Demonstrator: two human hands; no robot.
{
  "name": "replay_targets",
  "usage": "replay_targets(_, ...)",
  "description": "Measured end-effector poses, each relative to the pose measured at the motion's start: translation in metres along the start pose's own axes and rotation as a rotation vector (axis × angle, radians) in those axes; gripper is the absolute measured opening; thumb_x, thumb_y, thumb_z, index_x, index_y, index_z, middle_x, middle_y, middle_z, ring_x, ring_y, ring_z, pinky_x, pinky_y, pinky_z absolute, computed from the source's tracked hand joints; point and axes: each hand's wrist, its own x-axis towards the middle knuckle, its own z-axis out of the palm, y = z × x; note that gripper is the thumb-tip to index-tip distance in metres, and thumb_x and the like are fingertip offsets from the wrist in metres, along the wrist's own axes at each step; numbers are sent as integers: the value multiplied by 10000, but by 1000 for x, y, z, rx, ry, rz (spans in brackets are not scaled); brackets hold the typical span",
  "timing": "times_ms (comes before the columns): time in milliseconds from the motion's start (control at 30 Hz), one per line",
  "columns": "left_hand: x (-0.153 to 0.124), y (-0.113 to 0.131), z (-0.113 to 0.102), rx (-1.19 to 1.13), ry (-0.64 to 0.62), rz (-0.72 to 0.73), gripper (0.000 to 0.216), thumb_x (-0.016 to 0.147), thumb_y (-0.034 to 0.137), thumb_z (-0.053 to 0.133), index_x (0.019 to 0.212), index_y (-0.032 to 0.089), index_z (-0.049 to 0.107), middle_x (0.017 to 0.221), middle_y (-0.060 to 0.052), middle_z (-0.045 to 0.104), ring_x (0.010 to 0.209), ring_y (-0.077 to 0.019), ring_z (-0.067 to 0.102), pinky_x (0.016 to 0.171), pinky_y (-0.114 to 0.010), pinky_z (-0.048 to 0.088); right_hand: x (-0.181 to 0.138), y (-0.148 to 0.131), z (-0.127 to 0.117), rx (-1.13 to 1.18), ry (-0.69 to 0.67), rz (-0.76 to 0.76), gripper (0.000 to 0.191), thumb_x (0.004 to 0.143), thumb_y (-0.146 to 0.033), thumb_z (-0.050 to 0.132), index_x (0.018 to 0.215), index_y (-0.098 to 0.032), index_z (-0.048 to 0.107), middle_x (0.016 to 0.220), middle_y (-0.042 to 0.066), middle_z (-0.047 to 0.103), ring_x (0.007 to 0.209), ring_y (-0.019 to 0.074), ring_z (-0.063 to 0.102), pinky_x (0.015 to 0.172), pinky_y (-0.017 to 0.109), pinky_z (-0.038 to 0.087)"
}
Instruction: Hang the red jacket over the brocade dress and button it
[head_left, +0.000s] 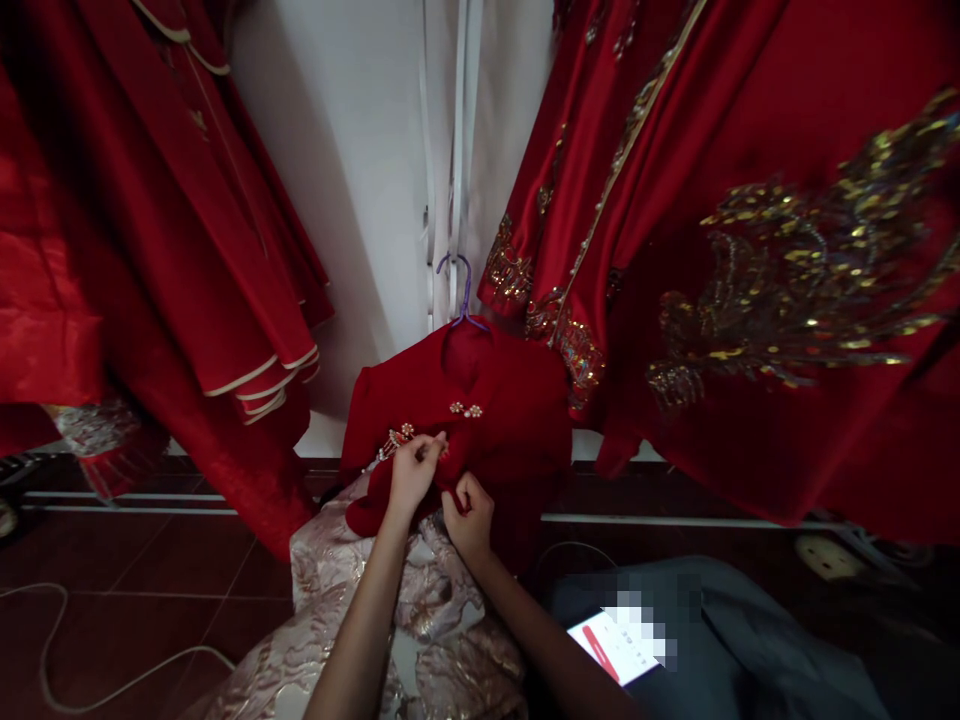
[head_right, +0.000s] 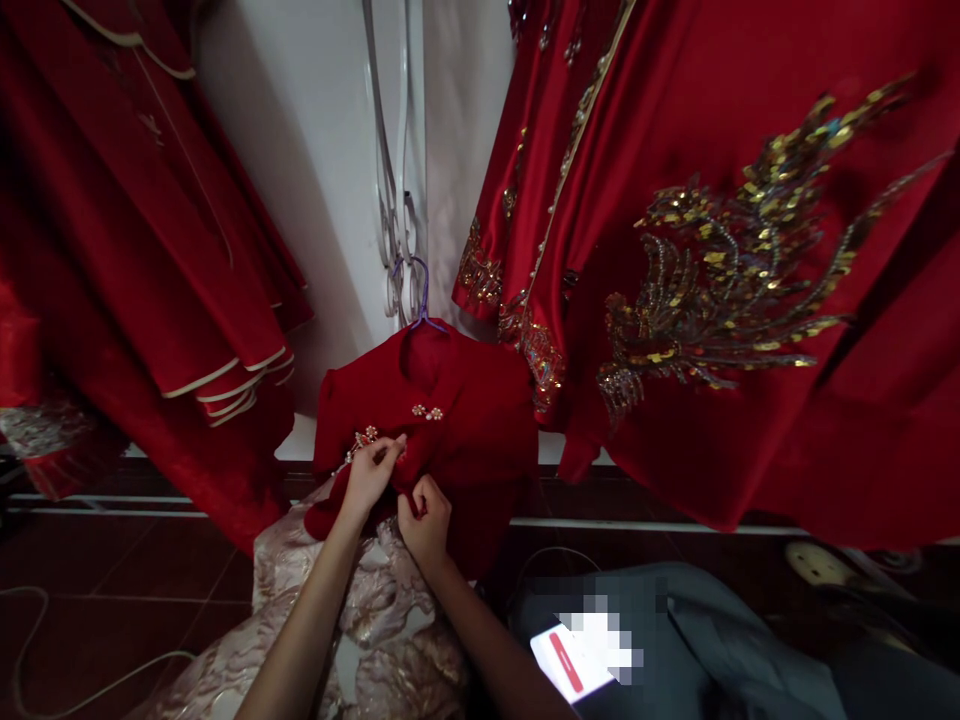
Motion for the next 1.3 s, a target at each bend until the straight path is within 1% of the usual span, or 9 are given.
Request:
replay_targets(133,18,30,11,226,-32,267,208,818,352,522,883,188,631,816,-34,623,714,-141,576,664,-232,431,-1,1,0,0,1,2,280,674,-117,457,563,-220,223,519,-73,256,486,90,284,494,234,244)
replay_targets(200,27,39,13,381,-54,360,201,829,329,512,937,212,635,894,-51,605,747,-150,579,688,-246,434,0,0,0,1,1,8,277,673,-113,452,562,-219,221,521,-72,260,488,90,288,495,233,243)
replay_targets(333,39,43,10,638,-131,493,211,853,326,480,965,243,638,900,-57,561,755,-160,566,683,-252,429,1,-5,-2,0,4,9,277,676,-114,442,566,-219,210,529,-71,263,492,88,289,499,232,242)
replay_targets(467,50,43,9,846,-199,625,222,867,313,455,984,228,623,888,-67,529,792,-178,530,719,-273,411,2,-7,-3,-14,2,8,272,668,-106,435,564,-218,210,530,-72,260,492,85,283,498,226,239)
replay_targets(733,61,63,4,1081,-307,756,232,887,286,411,949,183,609,966,-96,514,925,-221,458,809,-373,356,2,-4,-2,1,13,8,270,649,-92,443,560,-211,218,529,-79,261,492,76,277,495,214,228)
replay_targets(900,62,70,4,1139,-314,833,196,860,294,463,914,166,601,1023,-103,507,985,-236,431,879,-414,313,1,-4,-2,9,7,19,268,648,-85,440,561,-212,221,532,-77,262,496,79,278,499,216,226)
replay_targets(1067,62,72,7,1240,-292,849,189,840,287,482,894,139,588,1005,-127,511,976,-253,434,889,-437,299,1,-2,-2,11,2,24,272,649,-89,446,564,-212,219,533,-77,266,501,80,283,501,218,227)
replay_targets(1167,62,74,6,1238,-295,849,177,837,274,479,885,138,582,1008,-133,516,980,-259,436,884,-443,296,1,-1,-1,17,1,25,275,653,-89,453,564,-211,223,535,-77,268,503,80,287,506,219,236)
replay_targets(1300,63,76,4,1149,-374,875,165,852,263,450,897,154,567,982,-109,545,986,-241,449,918,-433,269,3,-5,-3,12,-2,21,268,664,-84,454,569,-209,236,545,-73,268,509,84,295,520,221,267)
